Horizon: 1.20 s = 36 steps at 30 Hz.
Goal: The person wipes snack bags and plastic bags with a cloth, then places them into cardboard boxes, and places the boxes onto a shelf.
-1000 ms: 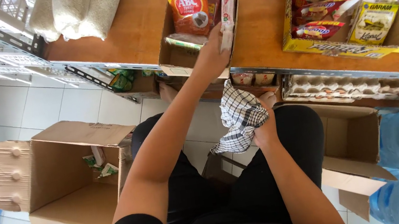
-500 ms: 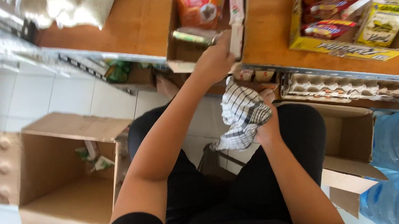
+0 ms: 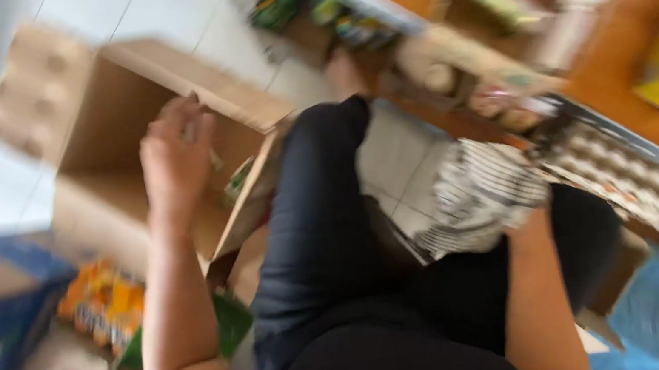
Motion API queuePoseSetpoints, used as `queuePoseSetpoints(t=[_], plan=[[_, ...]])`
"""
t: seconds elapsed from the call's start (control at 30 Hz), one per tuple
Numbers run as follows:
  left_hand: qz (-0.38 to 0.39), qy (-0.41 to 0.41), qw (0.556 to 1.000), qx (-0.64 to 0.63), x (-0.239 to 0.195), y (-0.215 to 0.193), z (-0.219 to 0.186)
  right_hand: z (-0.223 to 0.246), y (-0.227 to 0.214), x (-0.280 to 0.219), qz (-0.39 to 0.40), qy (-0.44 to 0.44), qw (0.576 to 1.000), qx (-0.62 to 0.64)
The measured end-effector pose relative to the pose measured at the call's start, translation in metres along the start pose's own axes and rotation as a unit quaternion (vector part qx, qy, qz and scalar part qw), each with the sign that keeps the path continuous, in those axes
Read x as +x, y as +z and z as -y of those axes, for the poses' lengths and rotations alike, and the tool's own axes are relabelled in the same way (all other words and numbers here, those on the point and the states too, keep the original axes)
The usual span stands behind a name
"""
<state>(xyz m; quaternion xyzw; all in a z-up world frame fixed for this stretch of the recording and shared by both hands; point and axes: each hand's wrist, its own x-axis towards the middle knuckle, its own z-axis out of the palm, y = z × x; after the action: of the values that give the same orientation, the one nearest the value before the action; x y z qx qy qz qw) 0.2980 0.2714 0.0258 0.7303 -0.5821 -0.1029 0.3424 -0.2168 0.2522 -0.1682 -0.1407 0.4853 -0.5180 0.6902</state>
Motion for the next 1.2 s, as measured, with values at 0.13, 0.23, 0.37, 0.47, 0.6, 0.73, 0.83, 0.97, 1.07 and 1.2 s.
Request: queuePoseSetpoints(t=[0.13, 0.23, 0.37, 0.47, 0.6, 0.73, 0.83, 0.97, 1.07, 1.2], plan=[[-0.045, -0.108, 0.988, 0.105, -0.044, -0.048, 0.137, -0.023, 0.002, 0.004, 0.026, 0.071, 0.995, -0.070], [0.006, -0.134, 0.978, 0.160, -0.056, -0.028, 0.224, -0.025, 0.003, 0.011, 0.036, 0.109, 0.987, -0.116], [0.218, -0.188, 0.931, 0.225, -0.016, 0.052, 0.296, -0.019, 0.003, 0.017, 0.033, 0.134, 0.976, -0.166], [0.264, -0.291, 0.897, 0.201, 0.032, 0.133, 0.366, -0.011, -0.003, 0.019, 0.022, 0.141, 0.970, -0.195], [0.229, -0.324, 0.903, 0.166, 0.046, 0.194, 0.382, 0.003, -0.011, 0.012, -0.002, 0.132, 0.967, -0.216], [0.105, -0.234, 0.942, 0.216, 0.040, 0.236, 0.405, -0.014, -0.023, 0.030, -0.025, 0.124, 0.968, -0.218], [0.149, -0.314, 0.912, 0.219, 0.048, 0.237, 0.335, -0.019, -0.012, 0.021, -0.014, 0.116, 0.966, -0.229], [0.057, -0.363, 0.919, 0.144, 0.002, 0.248, 0.370, -0.023, 0.009, 0.013, 0.003, 0.101, 0.959, -0.263], [0.111, -0.341, 0.920, 0.159, -0.026, 0.298, 0.447, -0.024, 0.017, 0.012, 0.013, 0.089, 0.957, -0.278], [-0.024, -0.315, 0.949, 0.015, -0.019, 0.281, 0.451, -0.015, 0.027, 0.004, 0.017, 0.072, 0.953, -0.294]])
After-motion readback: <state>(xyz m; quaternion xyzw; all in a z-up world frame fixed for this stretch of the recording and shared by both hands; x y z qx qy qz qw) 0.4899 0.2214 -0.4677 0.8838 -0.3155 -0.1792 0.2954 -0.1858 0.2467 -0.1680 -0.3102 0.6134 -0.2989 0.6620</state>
